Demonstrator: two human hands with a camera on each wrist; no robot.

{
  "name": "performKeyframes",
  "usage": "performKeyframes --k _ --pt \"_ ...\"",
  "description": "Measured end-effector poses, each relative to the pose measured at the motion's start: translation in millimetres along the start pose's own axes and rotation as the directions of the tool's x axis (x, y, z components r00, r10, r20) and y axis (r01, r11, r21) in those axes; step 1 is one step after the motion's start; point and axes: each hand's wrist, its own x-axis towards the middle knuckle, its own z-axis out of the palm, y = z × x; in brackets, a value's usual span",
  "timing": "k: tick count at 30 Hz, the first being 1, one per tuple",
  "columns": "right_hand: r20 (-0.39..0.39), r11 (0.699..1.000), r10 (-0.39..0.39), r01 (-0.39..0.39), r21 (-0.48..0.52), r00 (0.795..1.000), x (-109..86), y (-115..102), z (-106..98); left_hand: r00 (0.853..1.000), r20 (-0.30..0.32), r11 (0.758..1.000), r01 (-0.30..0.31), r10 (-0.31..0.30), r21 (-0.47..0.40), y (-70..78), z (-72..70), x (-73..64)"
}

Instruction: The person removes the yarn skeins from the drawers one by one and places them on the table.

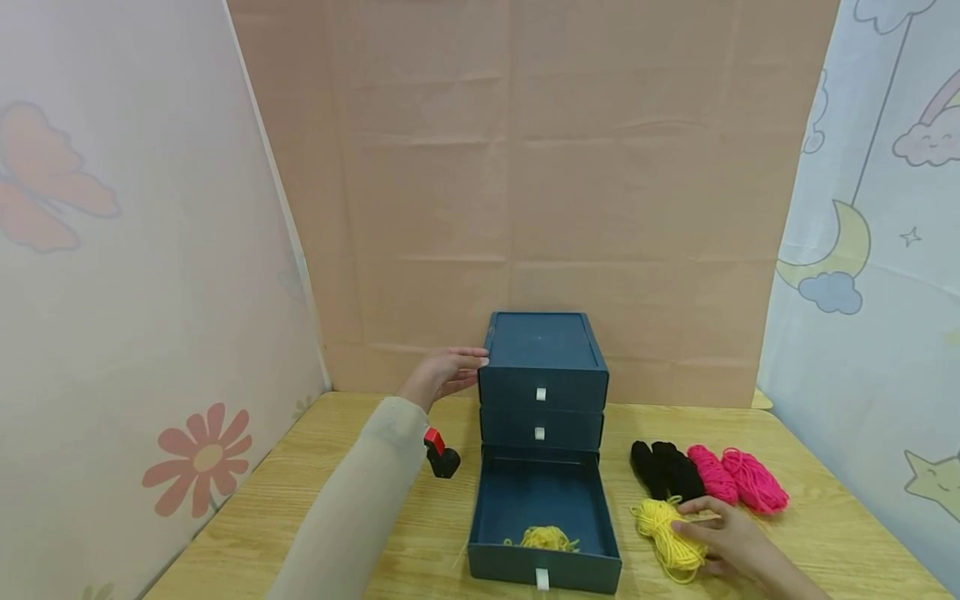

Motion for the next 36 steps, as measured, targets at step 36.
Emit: performKeyframes --k 36 --pt "0.075 0.971 -0.227 0.221 0.089 0.971 -2.8 -111.2 45.8 0.999 -0.007 0.999 0.041 -0.041 0.004 1.5 1.2 6.6"
